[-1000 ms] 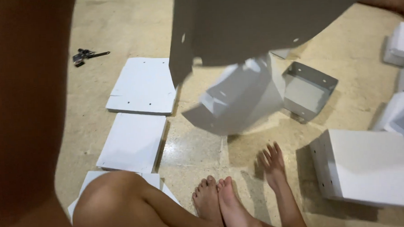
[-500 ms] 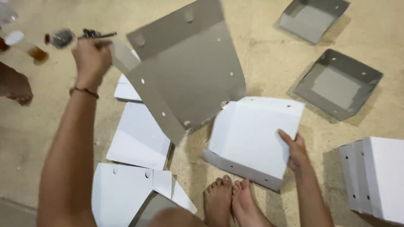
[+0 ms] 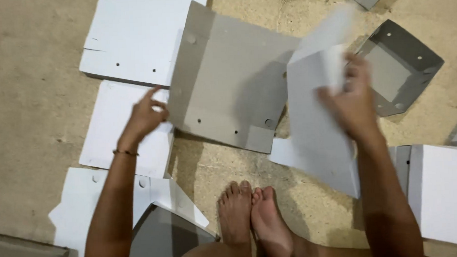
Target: Assembling cardboard boxes by folding pre-cut sheets and tucking in the corner tabs.
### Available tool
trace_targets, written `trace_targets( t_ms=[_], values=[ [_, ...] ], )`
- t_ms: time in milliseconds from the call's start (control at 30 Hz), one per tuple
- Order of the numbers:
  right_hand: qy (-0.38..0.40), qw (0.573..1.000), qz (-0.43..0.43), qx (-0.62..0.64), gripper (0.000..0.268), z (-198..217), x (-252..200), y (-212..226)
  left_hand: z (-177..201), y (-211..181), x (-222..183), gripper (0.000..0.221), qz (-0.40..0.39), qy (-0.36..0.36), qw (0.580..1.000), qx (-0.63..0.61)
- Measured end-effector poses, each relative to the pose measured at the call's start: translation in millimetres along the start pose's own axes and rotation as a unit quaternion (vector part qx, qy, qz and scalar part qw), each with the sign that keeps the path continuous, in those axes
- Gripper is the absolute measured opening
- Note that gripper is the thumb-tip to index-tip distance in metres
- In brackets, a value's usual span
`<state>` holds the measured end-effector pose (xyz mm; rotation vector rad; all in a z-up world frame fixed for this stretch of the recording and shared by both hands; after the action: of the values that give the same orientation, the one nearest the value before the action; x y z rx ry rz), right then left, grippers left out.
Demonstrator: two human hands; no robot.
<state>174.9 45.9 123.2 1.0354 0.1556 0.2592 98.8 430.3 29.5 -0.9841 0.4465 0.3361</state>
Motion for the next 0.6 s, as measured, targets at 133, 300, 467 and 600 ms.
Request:
trace_targets(
  t_ms=[133, 300, 467, 600],
  values=[
    [0.046, 0.969, 0.122, -0.208, 0.080, -32.5, -11.3, 65.6, -47.9, 6.8, -12.4, 0.071, 0.077, 0.098, 0.992, 0.025],
    [-0.050, 0.752, 0.430, -0.497, 0.053, -127.3, -61.4, 70.2, -100.6, 53.9, 18.2, 0.056, 0.035, 0.154, 0.958, -0.240],
    [0.027, 0.894, 0.333, -0.298, 0.023, -90.2, -69.3, 74.1, -124.9, 107.7, 61.7, 0.050, 0.035, 0.060, 0.967, -0.244],
    [-0.137, 0.807, 0.267, -0.509, 0.047, -25.1, -88.9, 47.3, -81.4, 44.9, 36.8, 0.026, -0.008, -0.045, 0.995, -0.088]
  ],
)
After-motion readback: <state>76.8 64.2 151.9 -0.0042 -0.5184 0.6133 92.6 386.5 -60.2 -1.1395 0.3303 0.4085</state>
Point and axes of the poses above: each hand's wrist, its own x-axis towards the middle knuckle, its own z-axis out of the back of the hand, y = z × x, the point moved 9 cm from there along x, towards the middle knuckle, and after that the axes turned 14 degrees about y, right-handed, at the moved point
